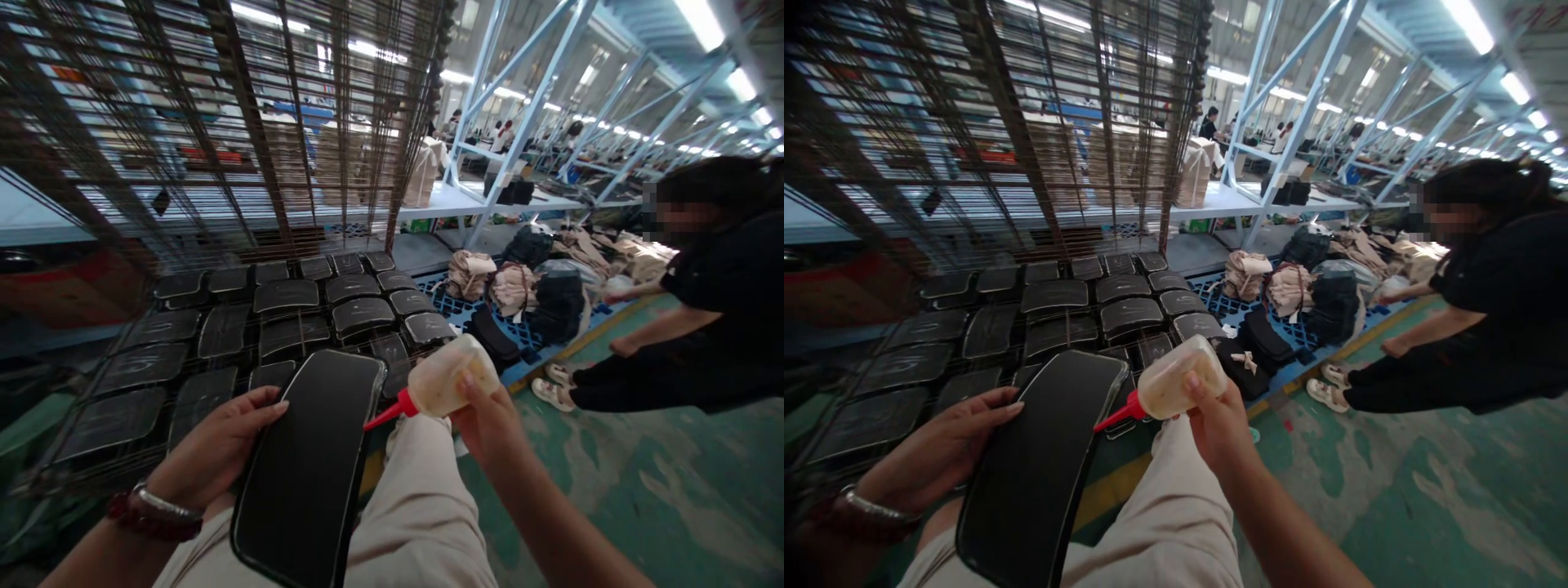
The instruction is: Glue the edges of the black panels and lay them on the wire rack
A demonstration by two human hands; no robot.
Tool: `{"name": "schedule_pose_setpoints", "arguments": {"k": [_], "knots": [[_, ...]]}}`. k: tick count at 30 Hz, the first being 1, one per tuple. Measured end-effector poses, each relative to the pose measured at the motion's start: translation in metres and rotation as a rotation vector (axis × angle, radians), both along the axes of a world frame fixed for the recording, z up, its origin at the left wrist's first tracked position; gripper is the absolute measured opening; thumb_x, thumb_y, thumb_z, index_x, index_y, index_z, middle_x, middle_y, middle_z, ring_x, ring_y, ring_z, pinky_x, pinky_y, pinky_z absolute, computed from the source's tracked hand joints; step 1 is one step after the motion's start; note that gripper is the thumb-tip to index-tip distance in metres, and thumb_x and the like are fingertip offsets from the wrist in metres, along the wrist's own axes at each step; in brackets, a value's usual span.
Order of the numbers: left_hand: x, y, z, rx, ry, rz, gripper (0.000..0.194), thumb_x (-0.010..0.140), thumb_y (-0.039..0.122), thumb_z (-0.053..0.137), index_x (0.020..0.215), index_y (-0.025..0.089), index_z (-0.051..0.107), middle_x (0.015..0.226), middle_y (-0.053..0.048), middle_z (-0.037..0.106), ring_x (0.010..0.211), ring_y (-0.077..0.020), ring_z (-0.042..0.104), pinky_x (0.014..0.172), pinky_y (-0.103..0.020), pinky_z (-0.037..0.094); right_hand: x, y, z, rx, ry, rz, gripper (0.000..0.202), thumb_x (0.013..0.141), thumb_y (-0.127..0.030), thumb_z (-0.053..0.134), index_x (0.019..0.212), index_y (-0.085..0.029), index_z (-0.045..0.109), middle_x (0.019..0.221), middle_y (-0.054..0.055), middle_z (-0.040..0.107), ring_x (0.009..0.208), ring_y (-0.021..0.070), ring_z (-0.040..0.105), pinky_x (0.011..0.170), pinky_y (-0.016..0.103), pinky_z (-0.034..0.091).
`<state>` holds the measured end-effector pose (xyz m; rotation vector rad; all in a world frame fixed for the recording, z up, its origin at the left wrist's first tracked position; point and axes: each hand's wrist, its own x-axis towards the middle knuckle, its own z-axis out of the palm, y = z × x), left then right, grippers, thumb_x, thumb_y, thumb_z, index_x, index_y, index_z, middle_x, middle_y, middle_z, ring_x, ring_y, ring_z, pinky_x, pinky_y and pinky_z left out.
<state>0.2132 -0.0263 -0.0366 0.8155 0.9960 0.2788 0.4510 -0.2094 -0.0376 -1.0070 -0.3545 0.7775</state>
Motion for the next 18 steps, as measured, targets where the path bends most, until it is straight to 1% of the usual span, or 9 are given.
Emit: {"name": "schedule_pose_setpoints", "arguments": {"k": [4,8,12,15,18], "knots": [[-0.003,0.001,-0.002,-0.012,-0.011,-0.006,0.023,0.07,0.012,0.081,0.091,0.015,0.071,0.086,-0.011,0.079,0.07,-0.0222,0.075,0.066,-0.032,0.063,-0.008,-0.001,0.005,-0.009,-0.035,0.085,0.033,0.072,-0.044,0.085,0.092,-0.02,0.075,0.094,0.014,0.077,0.089,0.0355,0.073,0.075,0.049,0.062],[-0.005,0.002,-0.003,-0.011,-0.005,0.014,0.011,0.077,0.008,0.073,0.087,0.014,0.071,0.082,-0.012,0.078,0.066,-0.0213,0.074,0.063,-0.032,0.063,-0.015,0.0,0.007,0.017,-0.033,0.117,0.033,0.069,-0.042,0.088,0.092,-0.021,0.076,0.096,0.013,0.078,0.094,0.0364,0.073,0.088,0.055,0.058],[-0.006,0.002,-0.003,-0.001,0.016,0.048,0.013,0.079,0.002,0.067,0.084,0.013,0.069,0.079,-0.012,0.077,0.063,-0.021,0.073,0.06,-0.031,0.063,-0.021,-0.003,0.001,0.046,-0.042,0.169,0.035,0.07,-0.04,0.088,0.098,-0.023,0.076,0.096,0.011,0.077,0.094,0.0356,0.073,0.09,0.057,0.056],[-0.008,0.003,-0.005,-0.005,0.006,0.051,0.013,0.079,0.001,0.066,0.083,0.013,0.07,0.077,-0.012,0.077,0.061,-0.0203,0.073,0.059,-0.03,0.062,-0.024,-0.007,-0.003,0.026,-0.069,0.222,0.043,0.07,-0.043,0.088,0.106,-0.023,0.075,0.098,0.013,0.077,0.094,0.0368,0.073,0.088,0.056,0.057],[-0.012,0.006,-0.008,-0.023,-0.004,0.055,0.012,0.079,0.001,0.066,0.079,0.012,0.07,0.075,-0.011,0.076,0.06,-0.0198,0.072,0.058,-0.03,0.062,-0.027,-0.01,-0.001,-0.014,-0.102,0.297,0.051,0.068,-0.046,0.088,0.111,-0.022,0.074,0.102,0.015,0.076,0.097,0.0373,0.072,0.085,0.053,0.058]]}}
